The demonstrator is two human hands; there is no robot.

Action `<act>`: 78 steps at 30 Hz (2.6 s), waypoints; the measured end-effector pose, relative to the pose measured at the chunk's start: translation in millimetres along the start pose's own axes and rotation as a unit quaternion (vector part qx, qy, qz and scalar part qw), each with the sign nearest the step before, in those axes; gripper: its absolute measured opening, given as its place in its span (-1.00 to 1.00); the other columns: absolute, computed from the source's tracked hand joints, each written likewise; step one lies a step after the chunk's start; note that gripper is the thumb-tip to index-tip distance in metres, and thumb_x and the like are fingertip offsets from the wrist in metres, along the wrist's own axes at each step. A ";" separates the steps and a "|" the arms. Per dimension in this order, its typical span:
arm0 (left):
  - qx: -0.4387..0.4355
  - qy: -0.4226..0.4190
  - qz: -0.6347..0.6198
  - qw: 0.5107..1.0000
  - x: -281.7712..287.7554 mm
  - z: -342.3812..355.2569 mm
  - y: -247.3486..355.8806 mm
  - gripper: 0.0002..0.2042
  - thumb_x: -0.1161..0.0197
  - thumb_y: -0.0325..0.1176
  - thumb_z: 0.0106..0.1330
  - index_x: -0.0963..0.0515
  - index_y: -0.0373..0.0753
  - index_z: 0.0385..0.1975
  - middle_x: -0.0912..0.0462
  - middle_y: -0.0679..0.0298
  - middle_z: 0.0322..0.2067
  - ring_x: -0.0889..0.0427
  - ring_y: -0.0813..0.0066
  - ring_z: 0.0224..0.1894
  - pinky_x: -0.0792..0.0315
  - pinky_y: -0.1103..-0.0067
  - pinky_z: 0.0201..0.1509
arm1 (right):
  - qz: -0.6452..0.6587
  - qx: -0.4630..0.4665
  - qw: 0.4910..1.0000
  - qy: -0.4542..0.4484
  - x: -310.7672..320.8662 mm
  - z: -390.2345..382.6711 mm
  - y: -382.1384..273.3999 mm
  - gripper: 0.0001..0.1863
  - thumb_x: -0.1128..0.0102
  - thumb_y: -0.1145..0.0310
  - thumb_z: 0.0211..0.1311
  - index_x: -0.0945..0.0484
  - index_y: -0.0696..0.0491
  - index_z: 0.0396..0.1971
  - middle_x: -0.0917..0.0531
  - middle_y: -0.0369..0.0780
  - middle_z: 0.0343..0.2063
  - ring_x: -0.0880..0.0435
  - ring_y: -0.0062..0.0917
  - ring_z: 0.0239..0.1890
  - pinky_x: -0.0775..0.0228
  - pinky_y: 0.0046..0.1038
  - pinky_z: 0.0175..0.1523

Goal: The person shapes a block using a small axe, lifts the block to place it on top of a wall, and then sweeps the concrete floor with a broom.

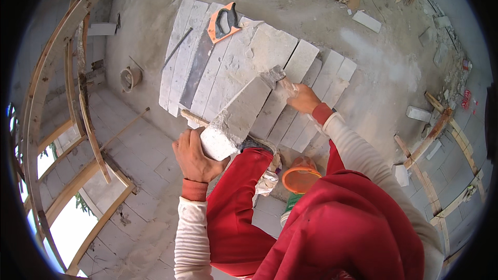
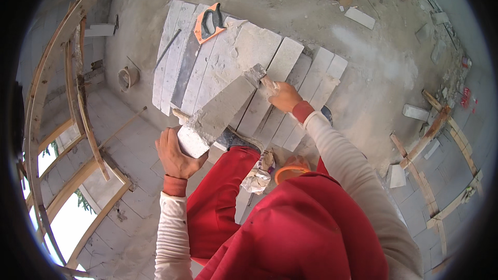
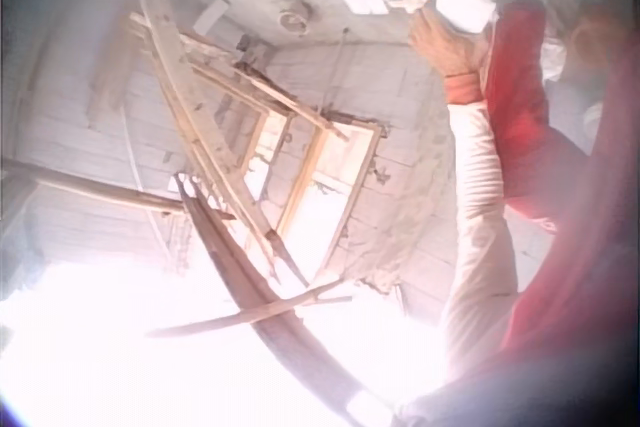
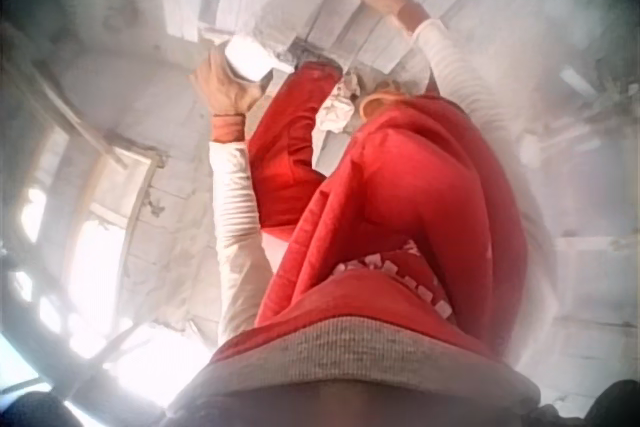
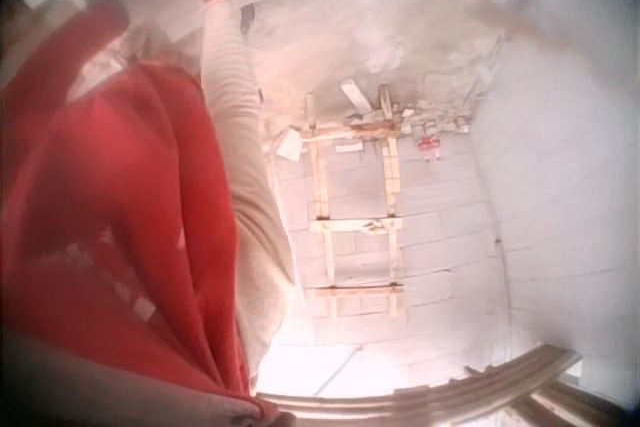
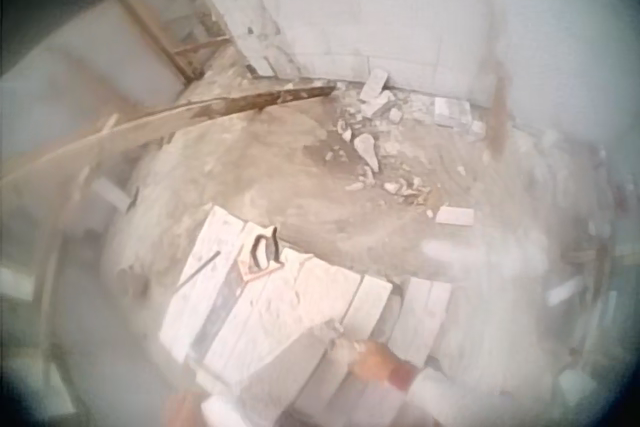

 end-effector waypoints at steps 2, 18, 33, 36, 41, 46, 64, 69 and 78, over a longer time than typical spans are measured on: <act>0.020 -0.004 0.000 1.000 7.0 -0.7 -20.5 -0.33 -0.58 -0.10 -0.35 -0.51 -0.21 -0.13 -0.49 0.21 -0.29 -0.51 0.14 -0.20 -0.27 0.33 -0.05 | 0.030 -0.063 0.996 -0.060 1.5 5.7 -5.2 -0.58 -0.29 0.33 0.03 -0.62 0.19 -0.07 -0.74 0.07 -0.29 -0.71 0.03 -0.16 -0.56 -0.14 0.03; 0.089 0.094 -0.020 0.991 1.5 17.0 -64.9 -0.37 -0.55 -0.19 -0.36 -0.46 -0.21 -0.19 -0.47 0.15 -0.28 -0.49 0.05 -0.20 -0.38 0.27 -0.14 | -0.207 0.075 0.957 0.188 112.4 64.5 -10.5 -0.58 -0.34 0.32 0.03 -0.67 0.11 -0.05 -0.74 0.09 -0.22 -0.70 0.07 -0.11 -0.55 -0.09 0.02; 0.096 0.117 -0.029 0.988 4.6 19.7 -66.8 -0.32 -0.57 -0.23 -0.40 -0.46 -0.24 -0.14 -0.46 0.09 -0.26 -0.48 -0.04 -0.16 -0.40 0.23 -0.07 | -0.253 0.082 0.964 -0.026 -38.5 17.1 -41.1 -0.60 -0.30 0.29 0.12 -0.63 0.02 -0.01 -0.75 0.02 -0.18 -0.69 0.05 -0.04 -0.53 -0.05 0.10; 0.097 0.113 -0.033 0.988 -2.5 17.1 -68.2 -0.31 -0.57 -0.22 -0.39 -0.47 -0.24 -0.12 -0.47 0.10 -0.25 -0.48 -0.02 -0.16 -0.40 0.24 -0.07 | -0.282 0.075 0.956 0.028 -15.7 46.4 -50.2 -0.61 -0.28 0.29 0.15 -0.64 0.00 0.01 -0.76 -0.01 -0.15 -0.71 -0.01 -0.02 -0.54 -0.04 0.10; 0.090 0.125 -0.022 0.988 -0.1 11.2 -73.2 -0.35 -0.54 -0.14 -0.36 -0.51 -0.20 -0.15 -0.46 0.17 -0.26 -0.47 0.09 -0.22 -0.36 0.29 -0.16 | -0.282 0.066 0.929 0.229 103.4 96.3 -76.5 -0.60 -0.31 0.29 0.12 -0.65 0.05 -0.01 -0.75 0.03 -0.12 -0.70 0.02 0.00 -0.55 -0.06 0.10; 0.109 0.100 -0.032 0.988 1.4 13.6 -64.5 -0.32 -0.56 -0.19 -0.36 -0.49 -0.24 -0.11 -0.49 0.15 -0.22 -0.48 0.05 -0.18 -0.41 0.28 -0.08 | -0.226 0.060 0.930 0.284 123.9 97.6 -87.6 -0.59 -0.33 0.28 0.09 -0.64 0.07 -0.04 -0.74 0.06 -0.13 -0.69 0.05 -0.01 -0.53 -0.06 0.11; 0.103 0.119 -0.028 0.987 2.6 13.0 -67.0 -0.27 -0.57 -0.20 -0.41 -0.48 -0.24 -0.09 -0.49 0.14 -0.20 -0.47 0.05 -0.18 -0.40 0.26 -0.10 | -0.225 0.014 0.931 0.288 119.0 129.7 -118.0 -0.55 -0.35 0.25 0.08 -0.65 0.08 -0.01 -0.75 0.05 -0.14 -0.72 -0.02 -0.02 -0.55 -0.11 0.09; 0.112 0.118 -0.044 0.986 -0.6 10.1 -71.1 -0.38 -0.56 -0.13 -0.36 -0.50 -0.17 -0.19 -0.50 0.12 -0.18 -0.49 0.05 -0.12 -0.36 0.28 -0.08 | -0.234 0.124 0.917 0.299 128.4 76.6 -100.0 -0.61 -0.33 0.31 0.06 -0.64 0.08 -0.07 -0.74 0.08 -0.16 -0.71 0.04 -0.04 -0.55 -0.10 0.06; 0.107 0.107 -0.030 0.988 -4.0 11.5 -74.9 -0.30 -0.55 -0.19 -0.39 -0.47 -0.20 -0.09 -0.51 0.13 -0.10 -0.50 0.04 -0.07 -0.40 0.27 -0.02 | -0.304 0.051 0.951 -0.011 -41.6 -61.8 15.0 -0.63 -0.33 0.30 0.12 -0.59 -0.03 -0.03 -0.74 0.02 -0.24 -0.70 0.02 -0.10 -0.52 0.00 0.04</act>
Point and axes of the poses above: each hand's wrist, its own z-axis towards the middle knuckle, its own x-axis out of the back of the hand, y = z × x, the point moved 5 cm from there along z, towards the middle knuckle
